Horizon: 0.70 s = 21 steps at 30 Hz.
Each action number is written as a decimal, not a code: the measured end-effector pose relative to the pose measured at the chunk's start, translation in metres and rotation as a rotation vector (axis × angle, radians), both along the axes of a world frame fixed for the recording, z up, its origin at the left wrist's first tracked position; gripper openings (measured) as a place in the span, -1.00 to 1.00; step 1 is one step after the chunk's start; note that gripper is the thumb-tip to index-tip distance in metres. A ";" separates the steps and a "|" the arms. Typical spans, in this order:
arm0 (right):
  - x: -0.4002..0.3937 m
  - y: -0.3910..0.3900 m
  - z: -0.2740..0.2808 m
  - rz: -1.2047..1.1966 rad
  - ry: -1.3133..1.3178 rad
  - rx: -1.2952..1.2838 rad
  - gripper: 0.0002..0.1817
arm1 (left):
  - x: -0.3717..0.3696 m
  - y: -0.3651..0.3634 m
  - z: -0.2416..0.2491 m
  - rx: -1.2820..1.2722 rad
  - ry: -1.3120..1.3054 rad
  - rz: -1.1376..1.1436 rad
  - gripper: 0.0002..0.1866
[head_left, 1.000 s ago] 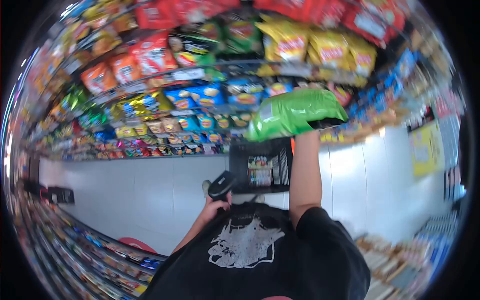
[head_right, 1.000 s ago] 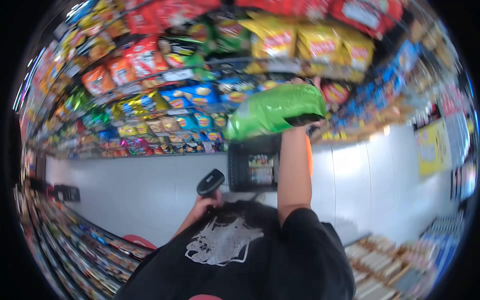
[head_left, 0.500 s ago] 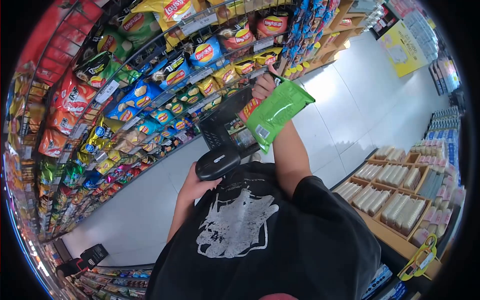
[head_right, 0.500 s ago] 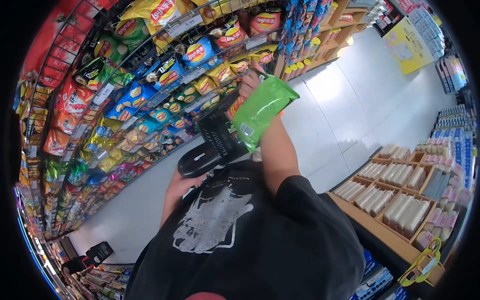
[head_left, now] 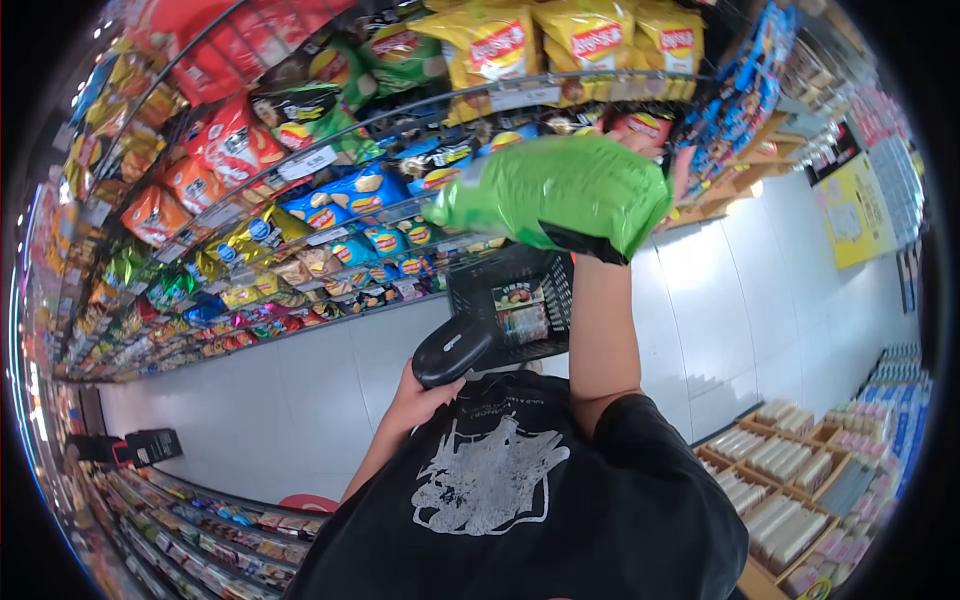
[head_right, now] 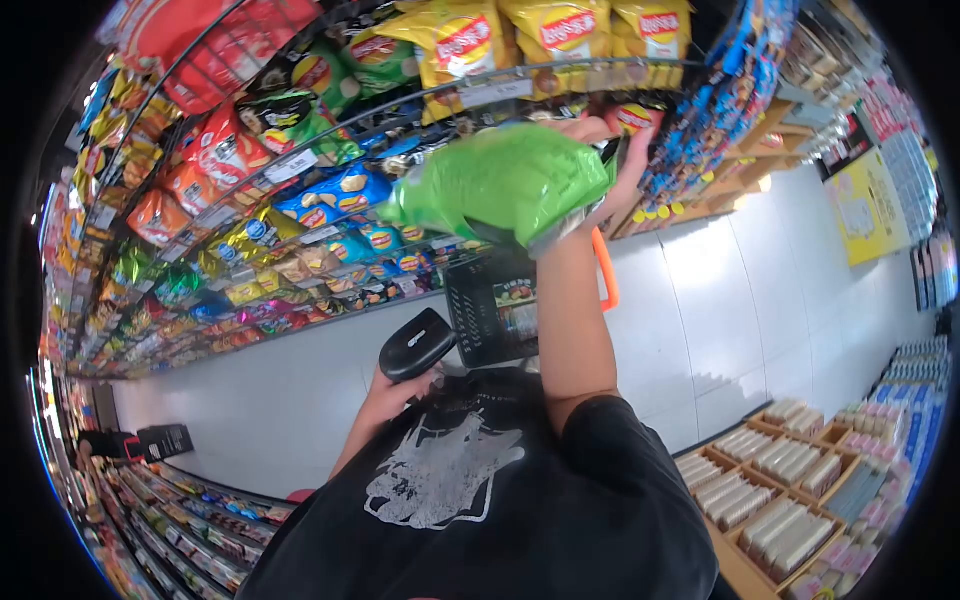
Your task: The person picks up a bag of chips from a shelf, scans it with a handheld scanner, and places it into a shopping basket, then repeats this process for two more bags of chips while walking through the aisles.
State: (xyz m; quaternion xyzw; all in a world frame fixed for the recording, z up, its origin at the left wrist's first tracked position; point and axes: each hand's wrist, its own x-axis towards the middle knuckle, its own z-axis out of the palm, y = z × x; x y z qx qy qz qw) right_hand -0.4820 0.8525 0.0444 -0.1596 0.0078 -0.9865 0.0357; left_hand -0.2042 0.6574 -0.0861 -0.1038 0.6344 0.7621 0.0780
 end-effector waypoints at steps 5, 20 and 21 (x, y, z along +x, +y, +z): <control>-0.035 -0.070 0.027 -0.569 0.050 0.369 -0.40 | 0.025 -0.019 0.004 -0.013 -0.006 0.095 -0.66; -0.114 -0.228 0.022 -0.917 0.247 1.477 -0.34 | 0.059 -0.071 -0.008 0.085 -0.014 0.324 -0.69; -0.123 -0.229 0.017 -0.871 0.223 1.495 -0.34 | 0.059 -0.074 -0.010 0.093 -0.023 0.320 -0.69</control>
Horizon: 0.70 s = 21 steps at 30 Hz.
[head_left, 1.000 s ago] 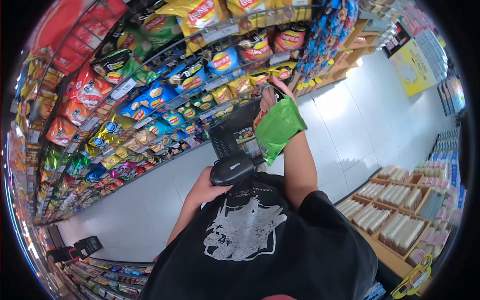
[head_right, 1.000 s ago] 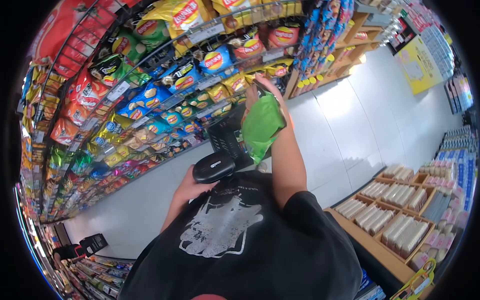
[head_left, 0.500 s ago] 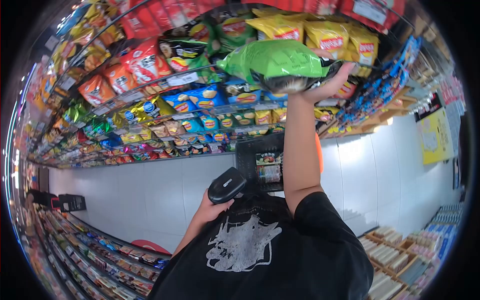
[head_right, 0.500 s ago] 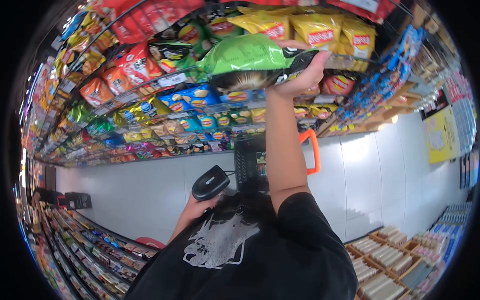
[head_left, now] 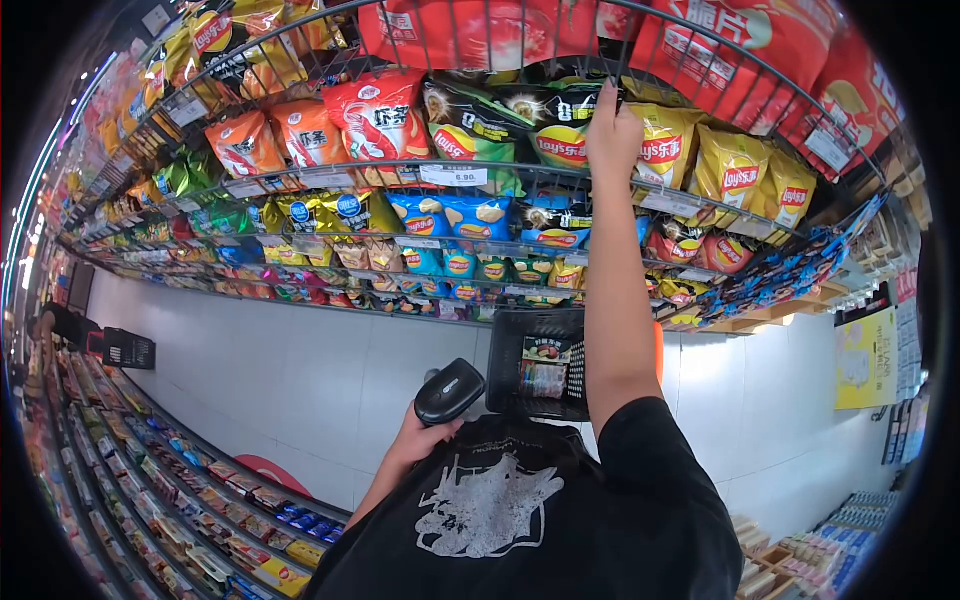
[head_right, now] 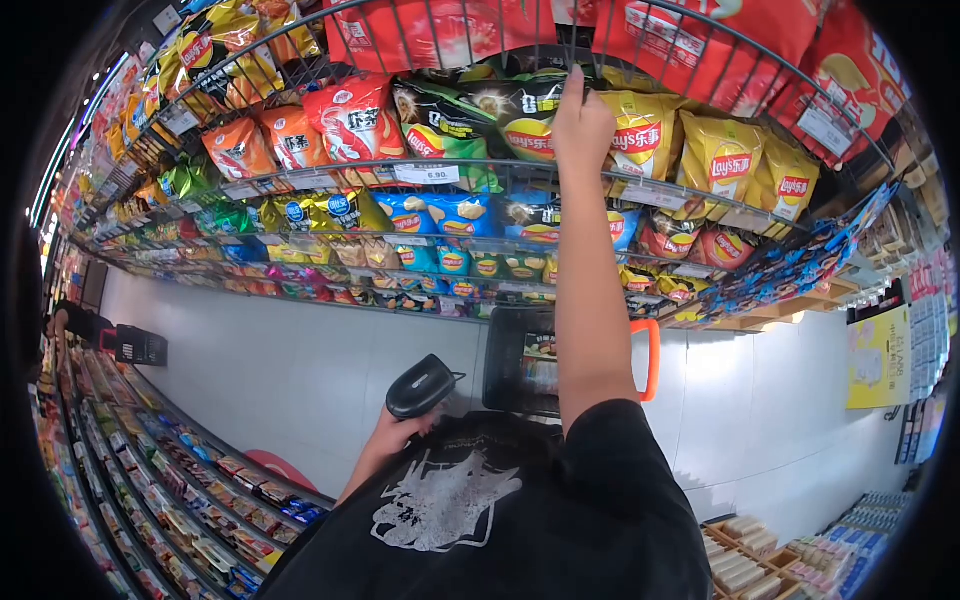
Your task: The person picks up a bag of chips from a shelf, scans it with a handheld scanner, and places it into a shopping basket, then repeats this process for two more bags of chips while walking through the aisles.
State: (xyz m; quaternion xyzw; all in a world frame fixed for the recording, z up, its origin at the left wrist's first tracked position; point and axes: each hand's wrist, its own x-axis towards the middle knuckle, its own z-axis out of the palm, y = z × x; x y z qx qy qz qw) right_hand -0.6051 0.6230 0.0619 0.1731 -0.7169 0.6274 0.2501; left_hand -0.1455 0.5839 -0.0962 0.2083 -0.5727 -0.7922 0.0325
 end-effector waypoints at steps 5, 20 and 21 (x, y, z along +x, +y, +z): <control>-0.019 0.005 -0.005 0.165 -0.224 -0.171 -0.35 | -0.007 -0.015 -0.013 0.048 0.000 -0.031 -0.66; 0.022 -0.006 -0.004 -0.005 0.303 0.096 -0.41 | -0.026 -0.069 -0.023 0.104 0.054 -0.180 -0.68; 0.025 -0.008 -0.006 -0.066 0.412 0.227 -0.41 | -0.027 -0.072 -0.024 0.108 0.063 -0.182 -0.68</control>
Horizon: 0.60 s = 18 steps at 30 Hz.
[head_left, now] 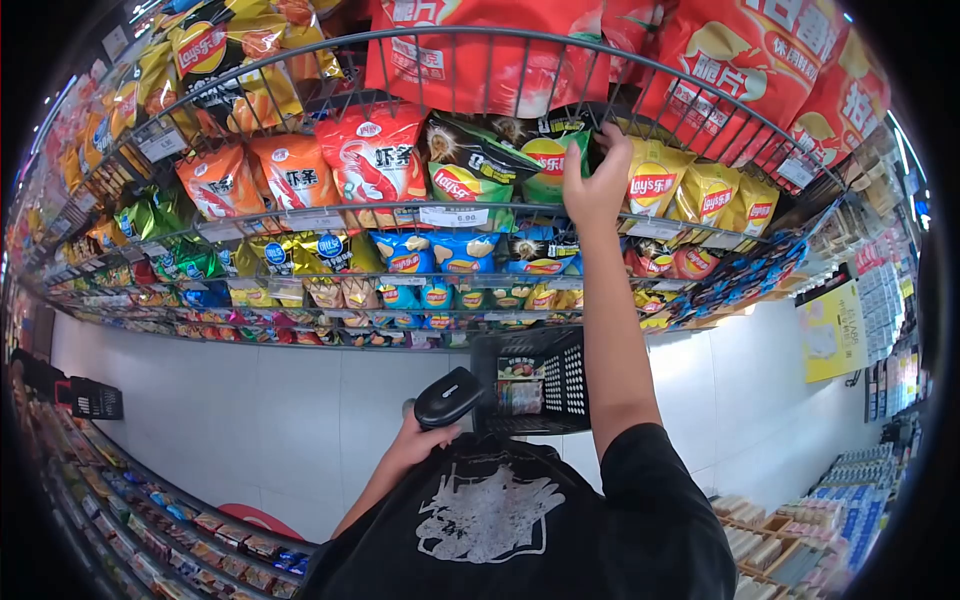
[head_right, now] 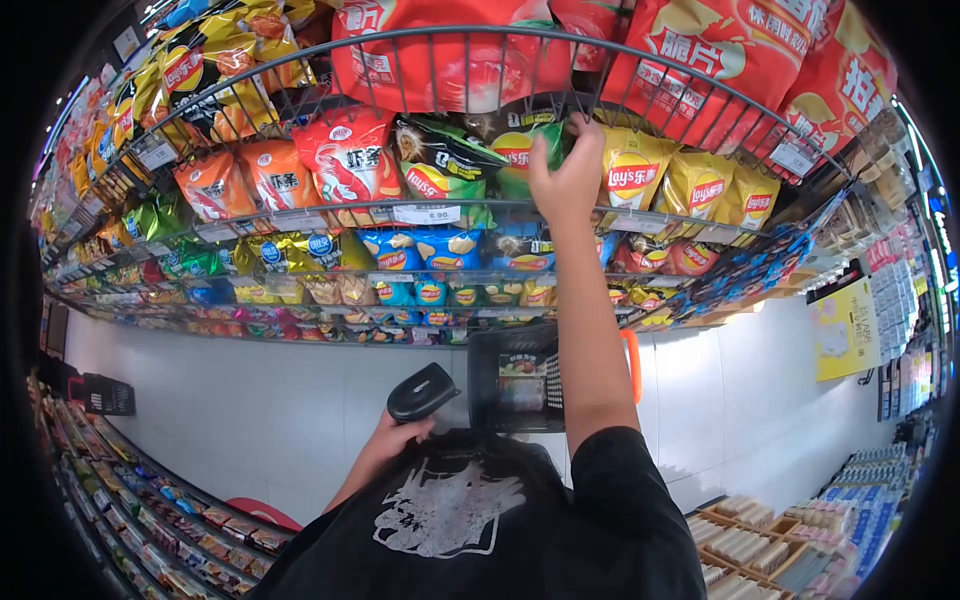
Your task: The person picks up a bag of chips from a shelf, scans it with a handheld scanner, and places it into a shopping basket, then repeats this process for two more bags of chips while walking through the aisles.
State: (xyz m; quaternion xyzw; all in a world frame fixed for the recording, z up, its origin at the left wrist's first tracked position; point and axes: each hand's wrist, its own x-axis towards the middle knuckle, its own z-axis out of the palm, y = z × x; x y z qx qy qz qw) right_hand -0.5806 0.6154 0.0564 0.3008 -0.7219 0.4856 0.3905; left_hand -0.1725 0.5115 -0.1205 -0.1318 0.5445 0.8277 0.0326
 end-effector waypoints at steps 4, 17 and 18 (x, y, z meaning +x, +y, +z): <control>0.025 -0.007 -0.013 -0.214 0.267 0.075 -0.46 | -0.001 -0.014 0.001 0.020 0.074 -0.004 -0.69; -0.004 -0.058 -0.001 0.201 -0.692 -0.017 -0.57 | 0.020 -0.088 -0.012 0.014 0.096 -0.008 -0.66; 0.002 -0.063 0.004 0.304 -0.694 -0.203 -0.56 | 0.022 -0.096 -0.010 0.023 0.093 0.012 -0.66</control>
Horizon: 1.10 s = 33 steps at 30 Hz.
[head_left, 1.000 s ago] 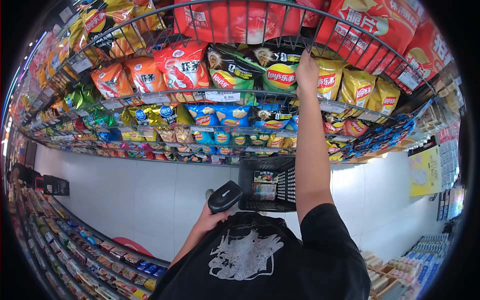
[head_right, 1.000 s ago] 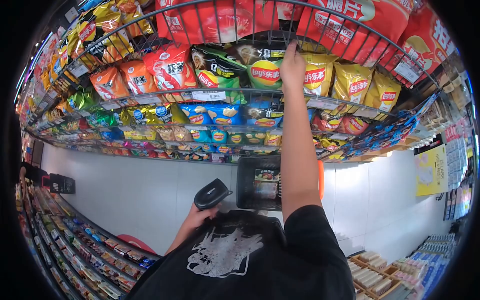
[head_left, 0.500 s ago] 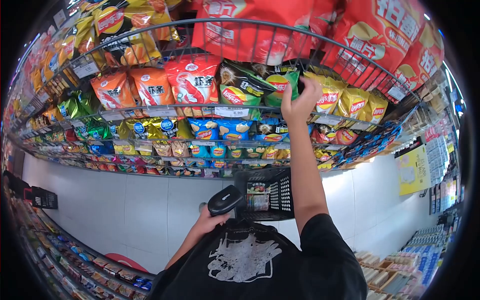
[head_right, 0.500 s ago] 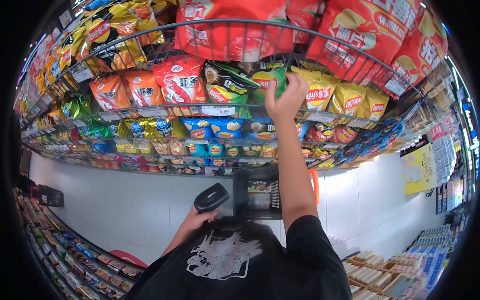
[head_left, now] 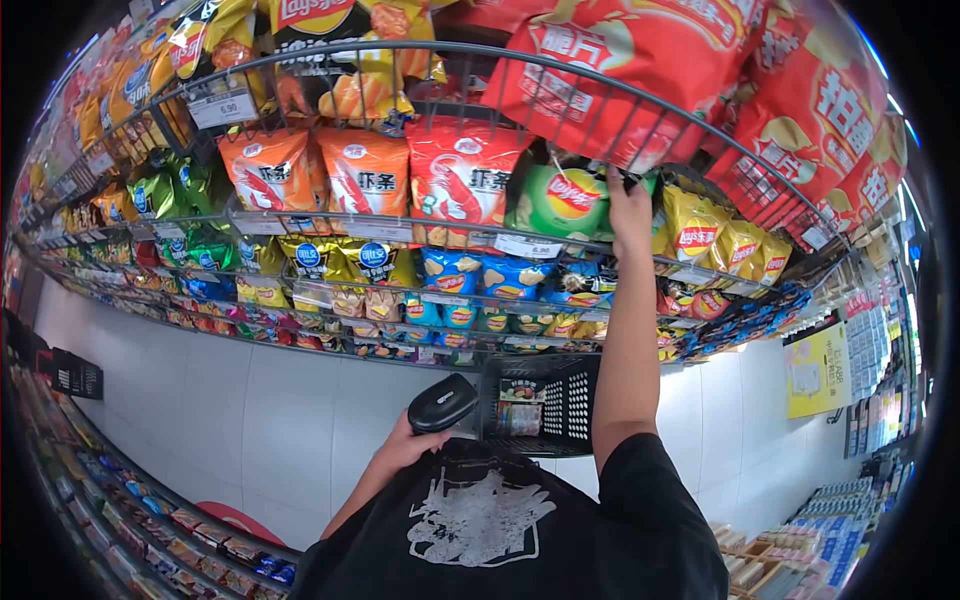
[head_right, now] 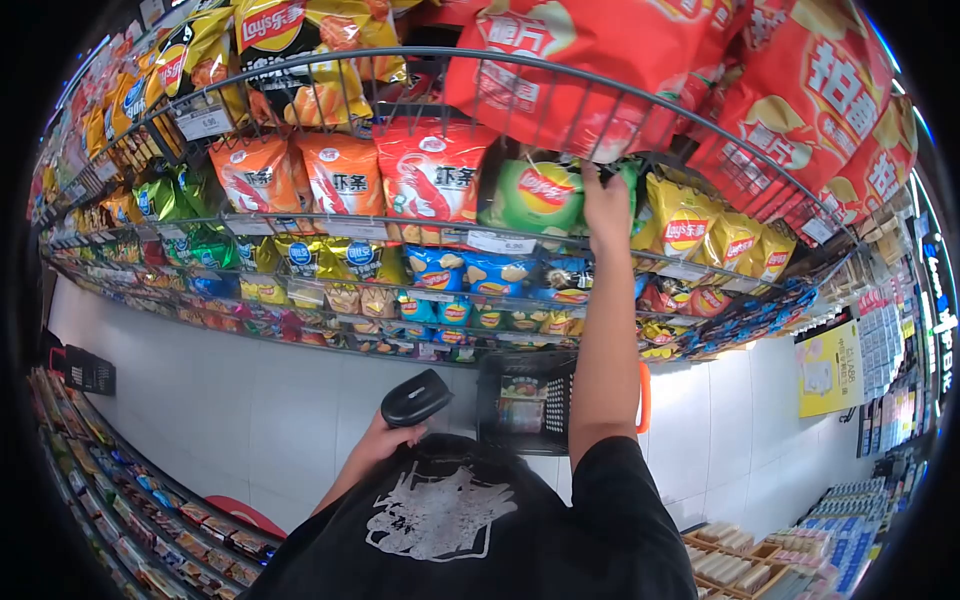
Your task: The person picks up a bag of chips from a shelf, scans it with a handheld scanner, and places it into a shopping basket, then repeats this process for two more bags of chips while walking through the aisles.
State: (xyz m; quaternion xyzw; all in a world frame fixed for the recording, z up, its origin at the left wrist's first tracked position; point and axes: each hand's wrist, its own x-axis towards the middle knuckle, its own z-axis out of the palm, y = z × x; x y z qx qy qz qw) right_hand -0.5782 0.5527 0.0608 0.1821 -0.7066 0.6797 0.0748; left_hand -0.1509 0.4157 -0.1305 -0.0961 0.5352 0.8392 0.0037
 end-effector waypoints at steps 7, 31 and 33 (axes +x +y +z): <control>-0.004 -0.011 -0.017 -0.211 0.312 0.457 -0.47 | -0.001 -0.043 0.005 -0.018 -0.046 -0.005 -0.68; 0.109 0.194 -0.215 -0.224 0.360 0.548 -0.53 | -0.062 0.076 -0.012 0.000 -0.090 -0.318 -0.76; 0.096 0.277 -0.292 -0.372 0.156 0.701 -0.47 | -0.059 0.093 -0.016 -0.001 -0.092 -0.301 -0.74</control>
